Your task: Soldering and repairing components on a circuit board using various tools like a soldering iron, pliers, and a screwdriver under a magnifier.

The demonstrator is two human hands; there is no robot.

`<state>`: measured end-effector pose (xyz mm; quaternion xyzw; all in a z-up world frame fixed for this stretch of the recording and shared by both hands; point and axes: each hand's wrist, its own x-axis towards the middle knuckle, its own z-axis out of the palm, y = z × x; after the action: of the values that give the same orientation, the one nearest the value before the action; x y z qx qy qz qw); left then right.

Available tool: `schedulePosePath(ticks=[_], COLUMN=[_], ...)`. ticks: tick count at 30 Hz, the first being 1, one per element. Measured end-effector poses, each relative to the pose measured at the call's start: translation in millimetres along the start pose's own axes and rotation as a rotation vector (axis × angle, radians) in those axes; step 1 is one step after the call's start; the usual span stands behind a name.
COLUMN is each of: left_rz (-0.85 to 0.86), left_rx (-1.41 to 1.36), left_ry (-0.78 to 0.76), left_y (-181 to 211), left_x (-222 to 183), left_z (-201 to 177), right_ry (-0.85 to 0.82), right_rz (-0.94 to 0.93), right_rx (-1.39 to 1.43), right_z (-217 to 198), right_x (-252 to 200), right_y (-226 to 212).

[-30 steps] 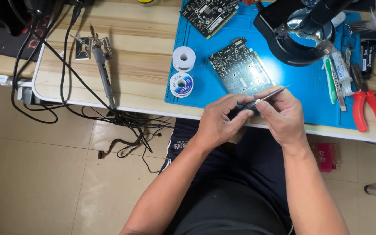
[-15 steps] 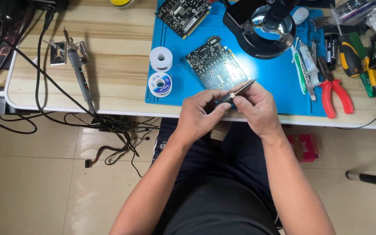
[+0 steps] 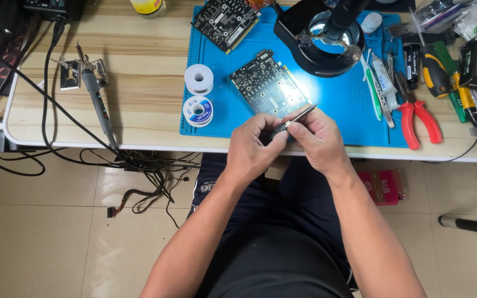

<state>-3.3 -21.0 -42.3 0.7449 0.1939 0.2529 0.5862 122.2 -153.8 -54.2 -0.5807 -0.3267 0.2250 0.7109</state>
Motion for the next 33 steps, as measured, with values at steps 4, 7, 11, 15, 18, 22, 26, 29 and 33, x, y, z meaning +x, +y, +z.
schedulePosePath(ticks=[4,7,11,15,18,22,26,29,33], left_rz=[0.007,0.025,0.168,0.244,0.218,0.199,0.276,0.364,0.476], left_rx=[0.052,0.084,0.171,0.211,0.138,0.123,0.247,0.382,0.688], left_ry=[0.049,0.094,0.195,0.214,0.121,0.078,-0.019,0.081,0.365], left_y=[0.5,-1.5,-12.0,-10.0,9.9,31.2,32.2,22.5,39.3], left_x=[-2.6,-5.2,-7.9,-8.2,-5.8,-17.0,-43.6,-54.0,-57.3], left_z=[4.1,8.5,16.3,14.4,5.3,-9.5,-35.4,-71.0,-149.7], right_ry=[0.009,0.014,-0.028,-0.021,-0.028,0.007,0.069,0.134,0.328], right_rz=[-0.015,-0.002,0.04,0.011,-0.024,-0.035,0.002,0.001,-0.009], right_rx=[-0.007,-0.045,-0.071,-0.13,-0.142,-0.004,0.249,0.308,0.298], right_z=[5.3,5.9,4.2,3.9,-2.1,-13.2,0.2,-15.3,-13.1], right_x=[-1.4,-3.9,-5.5,-3.6,-2.2,-2.7,-14.2,-22.2,-25.9], right_y=[-4.1,-8.1,-11.4,-13.3,-11.6,8.0,-14.9,-2.7,-28.6])
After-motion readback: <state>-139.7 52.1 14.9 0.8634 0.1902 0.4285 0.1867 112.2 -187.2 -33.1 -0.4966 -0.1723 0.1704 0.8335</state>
